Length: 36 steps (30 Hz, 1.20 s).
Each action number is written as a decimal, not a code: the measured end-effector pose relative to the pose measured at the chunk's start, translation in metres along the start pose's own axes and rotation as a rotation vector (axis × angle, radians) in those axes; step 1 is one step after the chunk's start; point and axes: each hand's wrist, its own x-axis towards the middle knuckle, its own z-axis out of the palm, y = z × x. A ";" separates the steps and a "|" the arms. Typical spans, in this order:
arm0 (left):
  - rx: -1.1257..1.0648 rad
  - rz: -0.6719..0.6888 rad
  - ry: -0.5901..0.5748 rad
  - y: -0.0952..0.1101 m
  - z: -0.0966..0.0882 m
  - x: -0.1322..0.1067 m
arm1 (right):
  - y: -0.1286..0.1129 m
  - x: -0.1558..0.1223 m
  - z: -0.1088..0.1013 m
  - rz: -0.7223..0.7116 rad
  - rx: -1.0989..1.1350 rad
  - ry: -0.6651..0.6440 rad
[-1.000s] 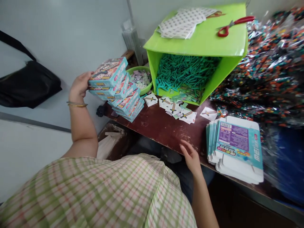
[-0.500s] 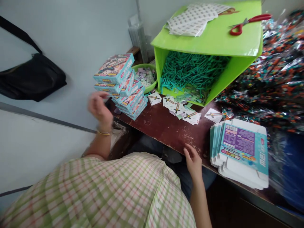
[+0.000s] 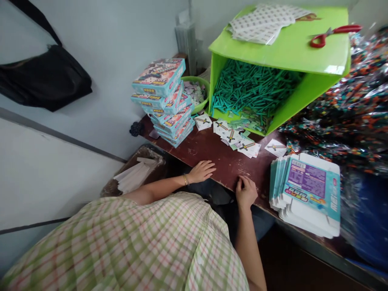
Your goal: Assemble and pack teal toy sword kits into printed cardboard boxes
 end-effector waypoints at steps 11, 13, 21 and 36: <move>-0.067 -0.018 0.036 -0.003 0.019 -0.001 | 0.004 -0.004 0.003 -0.010 -0.060 0.034; -0.107 -0.020 0.072 -0.003 0.018 -0.010 | 0.005 -0.004 0.003 -0.017 -0.067 0.039; 0.090 -0.220 0.823 -0.049 -0.082 -0.058 | 0.016 -0.003 0.011 -0.047 -0.086 0.103; -0.030 -0.400 0.947 -0.116 -0.107 -0.037 | 0.015 -0.003 0.010 -0.063 -0.122 0.135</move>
